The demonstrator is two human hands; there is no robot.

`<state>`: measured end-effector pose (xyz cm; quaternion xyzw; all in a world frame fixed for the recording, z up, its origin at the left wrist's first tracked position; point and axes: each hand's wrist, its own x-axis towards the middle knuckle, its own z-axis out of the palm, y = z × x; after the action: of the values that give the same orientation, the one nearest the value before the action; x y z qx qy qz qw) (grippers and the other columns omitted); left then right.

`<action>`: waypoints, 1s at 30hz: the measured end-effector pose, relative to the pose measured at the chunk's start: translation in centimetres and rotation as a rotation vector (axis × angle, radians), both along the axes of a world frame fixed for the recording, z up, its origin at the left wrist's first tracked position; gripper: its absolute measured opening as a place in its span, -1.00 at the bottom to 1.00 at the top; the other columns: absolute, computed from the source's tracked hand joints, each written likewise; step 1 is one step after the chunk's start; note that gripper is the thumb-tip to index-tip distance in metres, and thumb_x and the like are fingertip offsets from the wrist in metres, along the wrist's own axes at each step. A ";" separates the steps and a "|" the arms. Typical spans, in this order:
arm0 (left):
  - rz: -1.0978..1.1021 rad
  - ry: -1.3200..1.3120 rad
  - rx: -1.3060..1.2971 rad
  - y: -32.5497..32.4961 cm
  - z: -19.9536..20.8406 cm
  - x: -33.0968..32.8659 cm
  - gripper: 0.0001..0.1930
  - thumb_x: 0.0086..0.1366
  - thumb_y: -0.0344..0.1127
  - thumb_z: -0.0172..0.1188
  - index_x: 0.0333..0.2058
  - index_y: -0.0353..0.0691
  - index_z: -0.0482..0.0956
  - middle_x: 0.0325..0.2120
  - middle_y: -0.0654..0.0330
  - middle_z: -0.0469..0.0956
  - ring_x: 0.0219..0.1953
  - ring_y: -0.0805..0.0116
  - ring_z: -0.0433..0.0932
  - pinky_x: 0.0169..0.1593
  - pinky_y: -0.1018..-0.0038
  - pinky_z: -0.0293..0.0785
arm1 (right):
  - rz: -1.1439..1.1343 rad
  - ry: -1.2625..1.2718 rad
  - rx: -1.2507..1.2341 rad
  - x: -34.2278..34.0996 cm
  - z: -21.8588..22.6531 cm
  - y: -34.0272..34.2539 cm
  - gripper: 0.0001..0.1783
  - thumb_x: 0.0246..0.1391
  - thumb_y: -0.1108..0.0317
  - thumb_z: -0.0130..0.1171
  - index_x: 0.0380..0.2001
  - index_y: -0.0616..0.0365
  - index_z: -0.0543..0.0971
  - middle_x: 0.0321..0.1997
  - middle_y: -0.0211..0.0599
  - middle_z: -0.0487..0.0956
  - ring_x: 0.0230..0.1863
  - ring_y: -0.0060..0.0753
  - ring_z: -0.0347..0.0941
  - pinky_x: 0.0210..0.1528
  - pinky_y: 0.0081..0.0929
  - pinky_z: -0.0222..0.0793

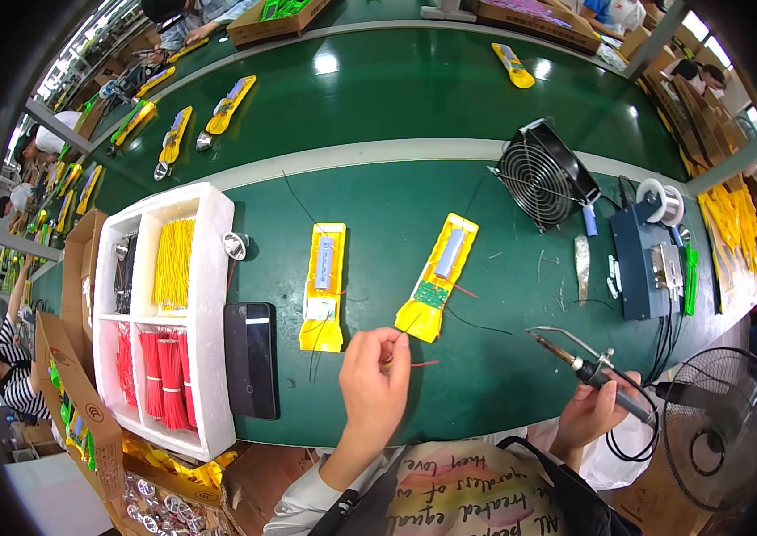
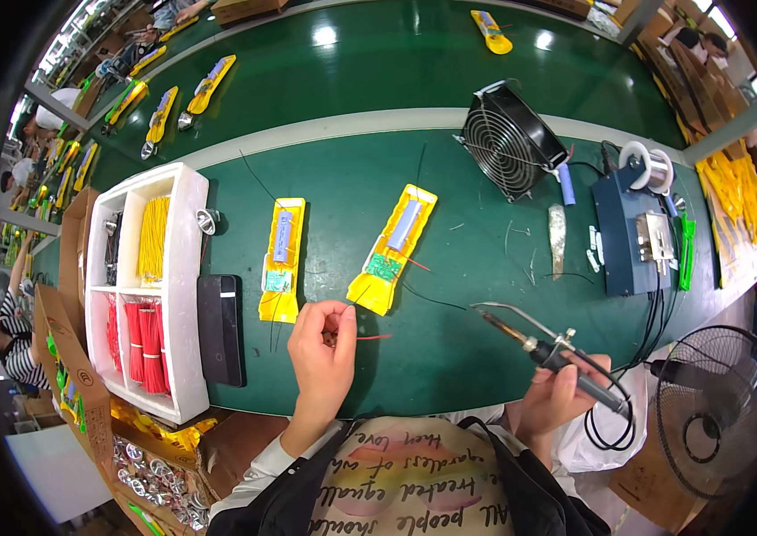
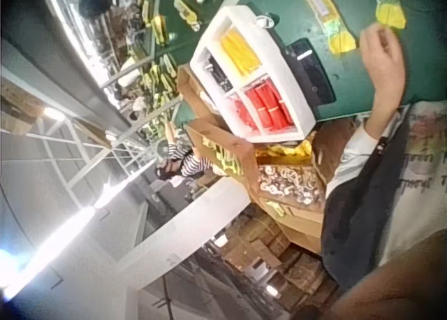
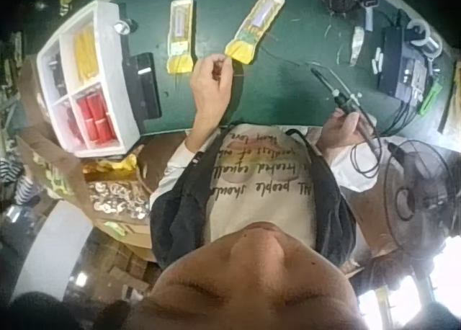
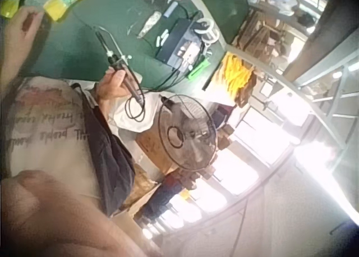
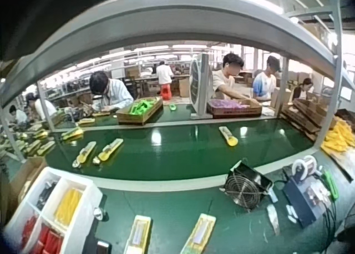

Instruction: The person solders wires onto circuit boards inside flashlight casings using a soldering iron and places the assembled components onto a conveyor belt.

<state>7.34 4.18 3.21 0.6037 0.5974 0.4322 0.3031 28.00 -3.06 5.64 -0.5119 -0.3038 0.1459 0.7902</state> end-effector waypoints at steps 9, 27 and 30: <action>0.051 -0.009 0.038 2.1 -1.5 0.9 -0.93 -0.03 -0.52 0.16 -0.55 -0.32 0.44 -0.68 0.26 0.28 -0.68 0.57 0.24 -0.65 0.64 0.16 | 0.216 -0.187 -0.243 -4.2 -1.8 4.6 -0.76 -0.10 0.44 0.06 -0.46 0.27 0.22 -0.66 -0.25 0.36 -0.74 -0.57 0.31 -0.72 -0.73 0.23; 0.053 -0.072 -0.048 2.5 -1.9 1.3 -0.89 -0.04 -0.52 0.16 -0.58 -0.27 0.39 -0.69 0.28 0.27 -0.70 0.56 0.23 -0.68 0.64 0.13 | 0.259 -0.283 -0.355 -4.3 -3.6 5.8 -0.63 -0.12 0.27 0.13 -0.50 0.30 0.20 -0.77 -0.30 0.33 -0.76 -0.52 0.34 -0.67 -0.71 0.23; 0.046 -0.072 -0.050 2.5 -1.9 1.3 -0.89 -0.04 -0.53 0.17 -0.59 -0.27 0.39 -0.69 0.28 0.27 -0.70 0.57 0.23 -0.67 0.65 0.13 | 0.258 -0.273 -0.375 -4.3 -3.4 5.8 -0.65 -0.12 0.28 0.11 -0.51 0.30 0.20 -0.78 -0.31 0.33 -0.77 -0.51 0.34 -0.66 -0.69 0.23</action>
<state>8.62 6.67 1.33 0.5661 0.6104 0.4452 0.3296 23.65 2.73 2.22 -0.6216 -0.4377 0.2289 0.6080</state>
